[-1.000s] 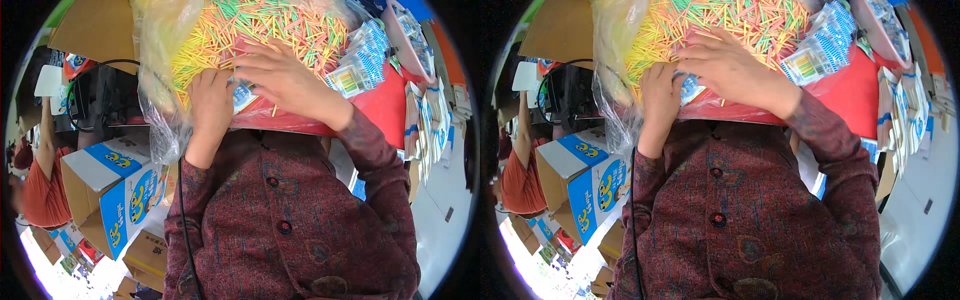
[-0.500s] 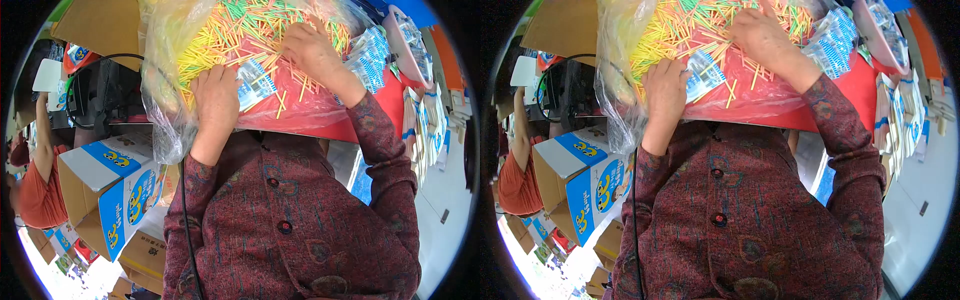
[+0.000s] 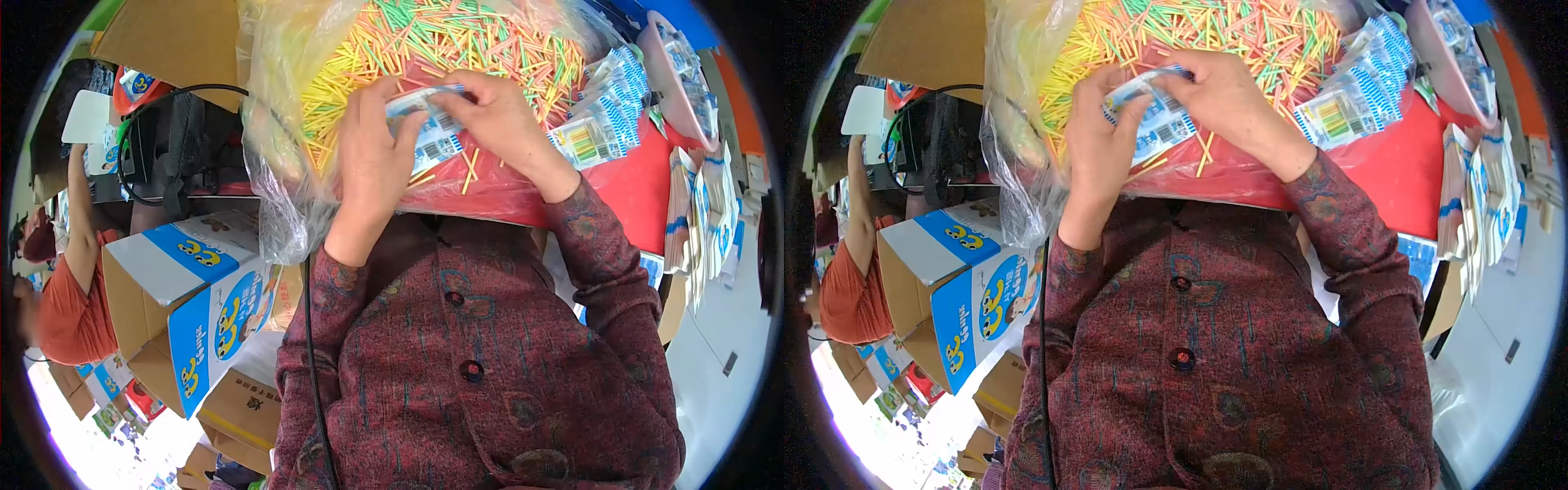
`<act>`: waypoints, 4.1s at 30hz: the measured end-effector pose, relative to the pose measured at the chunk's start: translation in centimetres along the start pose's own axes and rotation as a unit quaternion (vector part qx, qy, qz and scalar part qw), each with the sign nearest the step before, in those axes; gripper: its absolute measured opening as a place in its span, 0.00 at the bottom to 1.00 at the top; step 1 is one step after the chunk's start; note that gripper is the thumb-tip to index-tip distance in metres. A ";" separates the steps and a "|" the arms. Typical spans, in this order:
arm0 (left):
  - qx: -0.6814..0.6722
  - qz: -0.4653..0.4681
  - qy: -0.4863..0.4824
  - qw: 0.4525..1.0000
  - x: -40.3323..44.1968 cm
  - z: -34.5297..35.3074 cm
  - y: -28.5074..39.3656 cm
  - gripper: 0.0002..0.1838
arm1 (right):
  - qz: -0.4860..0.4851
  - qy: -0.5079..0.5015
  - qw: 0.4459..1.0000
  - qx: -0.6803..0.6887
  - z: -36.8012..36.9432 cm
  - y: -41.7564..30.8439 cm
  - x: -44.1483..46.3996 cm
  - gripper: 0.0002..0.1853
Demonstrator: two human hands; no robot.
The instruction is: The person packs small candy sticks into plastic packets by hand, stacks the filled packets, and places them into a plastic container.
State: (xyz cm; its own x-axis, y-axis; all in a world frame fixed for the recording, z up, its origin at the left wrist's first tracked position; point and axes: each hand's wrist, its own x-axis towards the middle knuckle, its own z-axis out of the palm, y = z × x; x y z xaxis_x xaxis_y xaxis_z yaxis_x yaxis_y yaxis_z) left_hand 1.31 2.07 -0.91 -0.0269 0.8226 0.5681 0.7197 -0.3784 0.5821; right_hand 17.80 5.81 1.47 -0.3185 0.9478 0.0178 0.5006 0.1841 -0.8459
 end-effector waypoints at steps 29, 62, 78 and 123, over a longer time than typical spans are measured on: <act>-0.396 -0.251 0.171 0.867 -1.5 -5.4 -3.6 0.11 | -0.171 -0.030 0.965 -0.197 6.9 -4.1 6.8 0.11; -0.398 -0.304 0.205 0.841 -1.1 -6.1 -4.3 0.07 | -0.155 -0.144 0.924 -0.319 7.3 -3.2 11.0 0.11; -0.663 -0.290 0.096 0.683 1.2 -1.6 -0.1 0.06 | 0.010 -0.190 0.970 0.153 -0.5 -1.1 5.1 0.15; -0.592 -0.294 0.027 0.750 0.7 0.0 0.5 0.03 | -0.022 0.086 0.837 0.541 -2.6 -3.7 0.6 0.11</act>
State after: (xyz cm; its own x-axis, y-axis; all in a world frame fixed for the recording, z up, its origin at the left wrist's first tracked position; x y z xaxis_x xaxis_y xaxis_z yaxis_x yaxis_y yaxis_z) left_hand 1.66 2.47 -0.23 -0.1502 0.9885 0.0146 -0.5469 -0.0954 0.8317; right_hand 17.83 6.33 5.97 -0.1494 0.9870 0.0595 -0.5591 -0.0346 -0.8284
